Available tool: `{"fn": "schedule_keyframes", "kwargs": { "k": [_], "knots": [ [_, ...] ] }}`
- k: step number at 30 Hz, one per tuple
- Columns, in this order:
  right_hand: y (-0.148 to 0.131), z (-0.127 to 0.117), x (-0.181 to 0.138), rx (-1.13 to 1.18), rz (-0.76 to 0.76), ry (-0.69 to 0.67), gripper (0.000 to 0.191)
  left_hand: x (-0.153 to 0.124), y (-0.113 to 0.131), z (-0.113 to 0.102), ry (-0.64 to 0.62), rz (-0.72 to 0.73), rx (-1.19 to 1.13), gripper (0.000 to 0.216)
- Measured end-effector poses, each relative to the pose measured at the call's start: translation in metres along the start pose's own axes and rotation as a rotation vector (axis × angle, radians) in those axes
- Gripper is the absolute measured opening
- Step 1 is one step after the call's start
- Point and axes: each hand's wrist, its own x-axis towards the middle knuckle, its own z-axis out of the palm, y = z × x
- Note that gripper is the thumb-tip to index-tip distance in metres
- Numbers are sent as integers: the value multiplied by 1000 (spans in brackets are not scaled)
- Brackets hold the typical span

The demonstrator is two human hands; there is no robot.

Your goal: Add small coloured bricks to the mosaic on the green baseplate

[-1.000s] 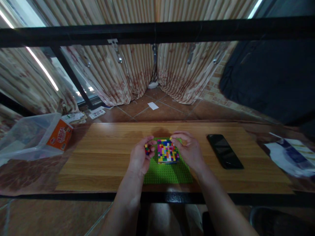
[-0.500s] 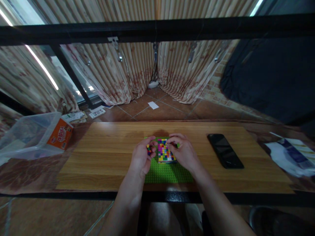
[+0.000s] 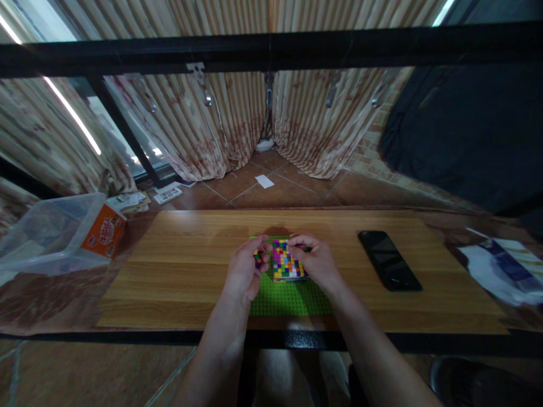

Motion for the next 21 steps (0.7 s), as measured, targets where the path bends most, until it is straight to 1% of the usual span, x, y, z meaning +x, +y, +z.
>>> {"fn": "schedule_keyframes", "kwargs": {
  "k": [5,10,21],
  "knots": [
    [-4,1,0,60,95,20,16,1,-1,-1,-16,2,-8,13],
    [-6,2,0,75,147,34,20,0,-1,0,-11,7,-5,11],
    [-2,3,1,70,130,29,17,-1,0,1,-10,-1,2,10]
  ]
}}
